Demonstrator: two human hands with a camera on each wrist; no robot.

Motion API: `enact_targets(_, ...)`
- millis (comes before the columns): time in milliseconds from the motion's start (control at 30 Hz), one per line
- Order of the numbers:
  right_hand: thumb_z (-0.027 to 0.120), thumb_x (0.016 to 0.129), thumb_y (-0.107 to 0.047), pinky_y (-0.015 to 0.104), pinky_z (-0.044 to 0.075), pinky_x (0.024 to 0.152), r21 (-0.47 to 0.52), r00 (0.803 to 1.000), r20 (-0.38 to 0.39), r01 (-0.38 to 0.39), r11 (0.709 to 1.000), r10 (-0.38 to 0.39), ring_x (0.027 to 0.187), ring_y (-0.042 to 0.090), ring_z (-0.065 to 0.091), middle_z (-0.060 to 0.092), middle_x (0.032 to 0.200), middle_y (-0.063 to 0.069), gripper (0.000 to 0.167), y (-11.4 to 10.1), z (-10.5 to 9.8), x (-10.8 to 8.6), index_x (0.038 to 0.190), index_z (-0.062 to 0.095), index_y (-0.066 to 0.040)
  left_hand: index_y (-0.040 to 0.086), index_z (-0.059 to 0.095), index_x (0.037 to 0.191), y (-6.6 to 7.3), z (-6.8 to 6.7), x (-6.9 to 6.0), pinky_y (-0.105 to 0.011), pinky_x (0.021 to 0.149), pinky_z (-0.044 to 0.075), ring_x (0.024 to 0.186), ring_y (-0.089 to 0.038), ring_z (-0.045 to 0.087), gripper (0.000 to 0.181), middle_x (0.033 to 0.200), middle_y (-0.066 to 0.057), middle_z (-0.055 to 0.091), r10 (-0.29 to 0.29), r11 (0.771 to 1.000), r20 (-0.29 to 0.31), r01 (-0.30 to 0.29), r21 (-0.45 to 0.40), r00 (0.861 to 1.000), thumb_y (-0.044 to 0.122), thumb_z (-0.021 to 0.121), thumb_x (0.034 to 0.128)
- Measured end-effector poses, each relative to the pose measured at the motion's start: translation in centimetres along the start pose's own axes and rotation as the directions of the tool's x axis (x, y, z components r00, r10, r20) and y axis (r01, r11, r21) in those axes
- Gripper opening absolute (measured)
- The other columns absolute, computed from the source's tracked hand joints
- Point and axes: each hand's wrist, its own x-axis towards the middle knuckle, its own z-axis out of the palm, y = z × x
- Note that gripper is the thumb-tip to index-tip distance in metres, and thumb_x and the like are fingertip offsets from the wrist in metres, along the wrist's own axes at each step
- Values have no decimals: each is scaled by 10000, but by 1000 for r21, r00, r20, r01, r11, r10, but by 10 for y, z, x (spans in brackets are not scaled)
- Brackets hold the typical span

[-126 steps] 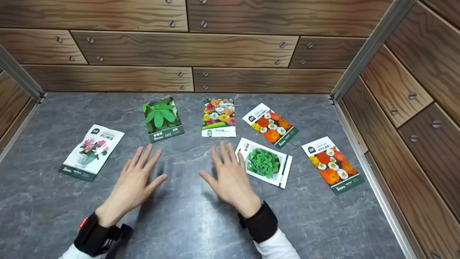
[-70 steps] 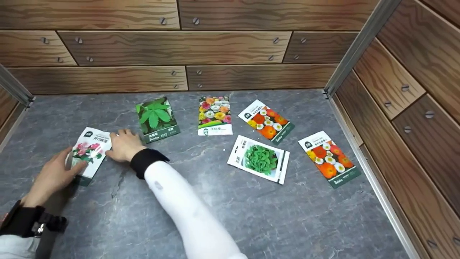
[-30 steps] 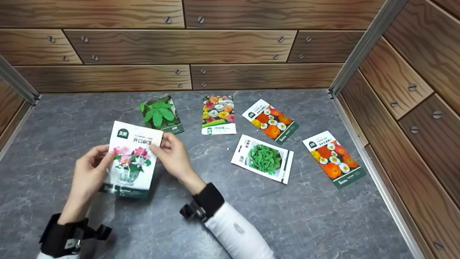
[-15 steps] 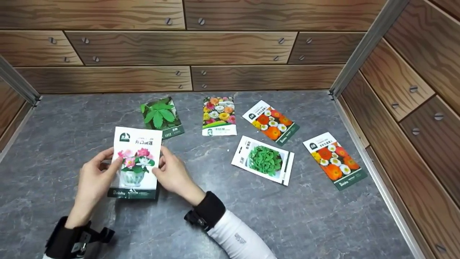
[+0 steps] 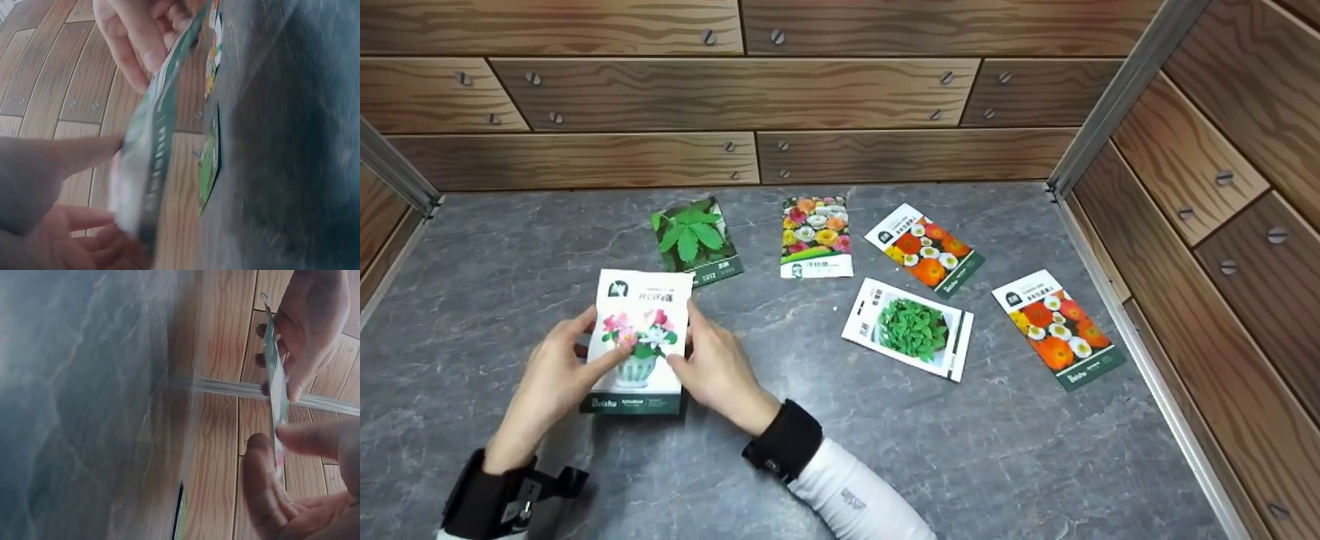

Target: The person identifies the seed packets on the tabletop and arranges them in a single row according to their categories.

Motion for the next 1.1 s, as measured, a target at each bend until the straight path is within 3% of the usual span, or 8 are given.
enact_targets(133,807,898,-165,261,588,682,-132,992,117,-21,991,37,755,124,652,708,1117,135,935,1,1,-2,1630,269,56,-84,379,1574,-7,0,1,-533,883,570,1045,-387,662,857,1359,-327,602,-26,998,118,20,53,993,288,800,926)
enact_targets(233,833,885,-227,417,613,958,-247,980,179,-43,968,89,1096,320,712,675,1345,210,983,1,3,-4,1636,261,46,-61,403,1569,-10,3,1,-553,897,568,1050,-392,663,863,1350,-324,606,-51,995,193,33,92,980,290,822,902)
enact_targets(367,839,885,-254,496,479,1204,-357,958,235,-75,931,167,1435,404,548,476,1619,242,999,4,5,-6,1623,257,83,-67,395,1567,-12,10,1,-689,1090,481,1282,-551,586,889,1482,-404,509,-56,990,260,19,142,964,282,841,881)
enact_targets(467,835,894,-285,493,488,1194,-427,950,242,-77,901,196,1433,398,552,470,1621,243,972,6,7,-6,1611,292,85,-83,382,1567,-13,15,-1,-716,1115,454,1331,-593,543,893,1515,-425,465,-32,982,263,-18,187,964,267,841,885)
enact_targets(600,837,893,-345,494,570,1077,-519,956,245,-12,854,162,1307,366,612,568,1476,233,869,5,7,-8,1562,434,39,-52,436,1555,-16,19,-4,-684,1033,532,1338,-549,551,830,1541,-354,475,74,962,243,-133,238,967,230,840,887)
enact_targets(733,828,893,-420,501,555,1120,-597,938,320,90,797,134,1408,343,538,527,1532,204,829,1,3,-9,1549,496,-36,33,466,1568,-19,17,-5,-712,1102,480,1479,-544,434,813,1680,-281,345,156,945,322,-237,227,934,260,842,883)
enact_targets(867,788,912,-496,517,474,1221,-638,897,410,154,755,164,1550,355,420,390,1680,204,910,-1,1,-11,1608,407,-51,40,456,1575,-21,13,-5,-702,1178,413,1508,-530,407,856,1697,-269,320,158,944,404,-258,207,901,316,854,869)
enact_targets(1100,726,961,-511,505,432,1261,-642,887,442,211,737,131,1580,378,380,326,1709,239,897,-2,7,-11,1627,359,-35,19,467,1565,-25,7,-3,-667,1168,442,1481,-526,444,878,1679,-287,346,164,940,398,-266,214,903,286,883,840)
